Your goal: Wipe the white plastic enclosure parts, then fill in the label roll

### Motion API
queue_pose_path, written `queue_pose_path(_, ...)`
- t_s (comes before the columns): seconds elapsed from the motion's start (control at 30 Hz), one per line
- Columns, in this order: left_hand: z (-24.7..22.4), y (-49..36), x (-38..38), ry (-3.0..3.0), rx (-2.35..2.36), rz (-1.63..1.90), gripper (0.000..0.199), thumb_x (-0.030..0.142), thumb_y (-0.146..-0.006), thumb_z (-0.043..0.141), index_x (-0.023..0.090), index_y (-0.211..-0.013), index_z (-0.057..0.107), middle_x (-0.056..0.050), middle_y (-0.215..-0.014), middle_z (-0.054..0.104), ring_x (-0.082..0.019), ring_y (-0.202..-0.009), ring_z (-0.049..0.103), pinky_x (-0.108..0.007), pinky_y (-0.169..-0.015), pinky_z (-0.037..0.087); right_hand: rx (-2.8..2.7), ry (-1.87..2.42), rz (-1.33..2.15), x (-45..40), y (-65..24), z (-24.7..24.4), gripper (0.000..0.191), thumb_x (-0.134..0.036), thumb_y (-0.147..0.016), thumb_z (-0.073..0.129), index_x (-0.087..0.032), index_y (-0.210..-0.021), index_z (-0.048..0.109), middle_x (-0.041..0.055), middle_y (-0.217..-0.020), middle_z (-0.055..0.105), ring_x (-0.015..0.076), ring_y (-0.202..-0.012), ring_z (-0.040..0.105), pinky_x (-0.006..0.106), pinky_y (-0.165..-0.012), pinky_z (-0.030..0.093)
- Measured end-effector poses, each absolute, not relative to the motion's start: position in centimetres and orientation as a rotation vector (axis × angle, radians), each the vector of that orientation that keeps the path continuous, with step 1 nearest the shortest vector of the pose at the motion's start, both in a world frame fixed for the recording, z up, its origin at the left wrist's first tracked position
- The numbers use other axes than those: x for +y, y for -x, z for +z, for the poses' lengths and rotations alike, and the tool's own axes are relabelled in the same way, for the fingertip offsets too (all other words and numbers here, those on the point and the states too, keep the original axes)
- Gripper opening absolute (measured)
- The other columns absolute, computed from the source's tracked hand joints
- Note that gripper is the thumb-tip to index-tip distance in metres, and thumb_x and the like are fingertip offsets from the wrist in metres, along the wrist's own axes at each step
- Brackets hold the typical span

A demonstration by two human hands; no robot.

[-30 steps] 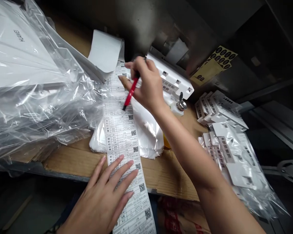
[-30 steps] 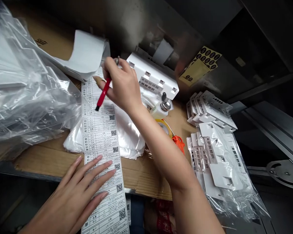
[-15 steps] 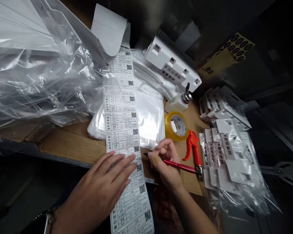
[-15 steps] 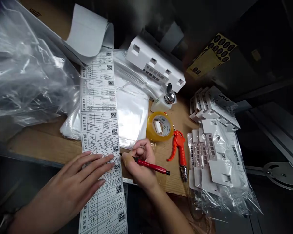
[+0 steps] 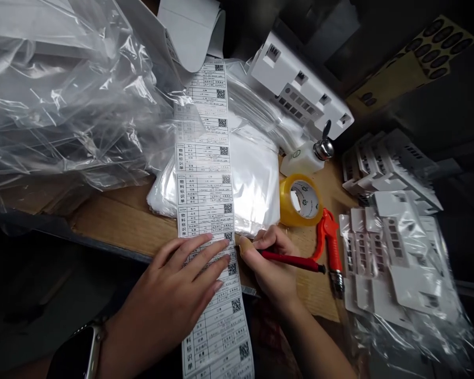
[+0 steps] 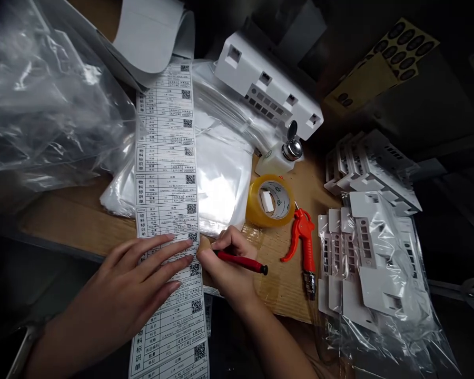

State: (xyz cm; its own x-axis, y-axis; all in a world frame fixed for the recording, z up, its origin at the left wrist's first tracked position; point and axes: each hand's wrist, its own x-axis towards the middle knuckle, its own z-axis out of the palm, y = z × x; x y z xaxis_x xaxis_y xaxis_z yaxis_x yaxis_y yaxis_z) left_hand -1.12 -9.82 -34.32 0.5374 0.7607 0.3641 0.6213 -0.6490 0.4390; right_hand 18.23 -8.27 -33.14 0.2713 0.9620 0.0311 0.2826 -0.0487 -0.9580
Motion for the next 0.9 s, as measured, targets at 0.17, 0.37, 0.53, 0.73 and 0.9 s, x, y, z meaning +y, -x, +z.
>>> queue_pose_path(0.17, -34.43, 1.17, -9.88, -2.509, 1.158, 0.767, 0.031, 0.029, -0.108, 0.049, 0.025, -0.127, 0.073, 0.004, -0.140, 0.072, -0.024, -0.131, 0.058, -0.044, -0.107, 0.036, -1.169, 1.571, 0.834, -8.28, -18.19, -33.36, 0.039, -0.019, -0.074, 0.080, -0.023, -0.061, 0.043, -0.0075, -0.057, 0.050, 0.0088, -0.053, 0.045, 0.023, -0.053, 0.039)
queue_pose_path(0.37, -34.51, 1.21, -9.95, -2.509, 1.156, 0.746, 0.031, 0.029, -0.108, 0.050, 0.025, -0.129, 0.072, 0.004, -0.143, 0.070, -0.024, -0.133, 0.058, -0.044, -0.108, 0.037, -1.201, 1.569, 0.816, -8.42, -18.17, -33.34, 0.039, -0.017, -0.076, 0.080, -0.024, -0.061, 0.045, -0.0072, -0.058, 0.052, 0.0099, -0.054, 0.047, 0.024, -0.053, 0.042)
queue_pose_path(0.53, -34.53, 1.19, -9.98, -2.487, 1.155, 0.739, 0.031, 0.030, -0.108, 0.049, 0.025, -0.130, 0.071, 0.004, -0.144, 0.069, -0.024, -0.134, 0.056, -0.045, -0.110, 0.035, -1.228, 1.578, 0.816, -8.45, -18.07, -33.26, 0.039, -0.018, -0.077, 0.079, -0.024, -0.062, 0.044, -0.0073, -0.059, 0.051, 0.0097, -0.054, 0.046, 0.025, -0.054, 0.041)
queue_pose_path(0.73, -34.48, 1.29, -9.96, -2.497, 1.142, 0.743, 0.031, 0.029, -0.109, 0.048, 0.025, -0.128, 0.072, 0.003, -0.143, 0.070, -0.024, -0.133, 0.056, -0.044, -0.109, 0.035, -1.193, 1.594, 0.817, -8.28, -18.06, -32.97, 0.040, -0.020, -0.075, 0.079, -0.024, -0.060, 0.043, -0.0070, -0.057, 0.051, 0.0095, -0.052, 0.044, 0.024, -0.051, 0.039)
queue_pose_path(0.9, -34.46, 1.28, -9.95, -2.490, 1.143, 0.748, 0.031, 0.029, -0.109, 0.048, 0.024, -0.127, 0.072, 0.003, -0.142, 0.070, -0.024, -0.133, 0.056, -0.044, -0.109, 0.034, -1.173, 1.584, 0.814, -8.19, -17.94, -33.06, 0.040, -0.019, -0.076, 0.080, -0.023, -0.061, 0.042, -0.0077, -0.057, 0.048, 0.0087, -0.052, 0.043, 0.023, -0.051, 0.039)
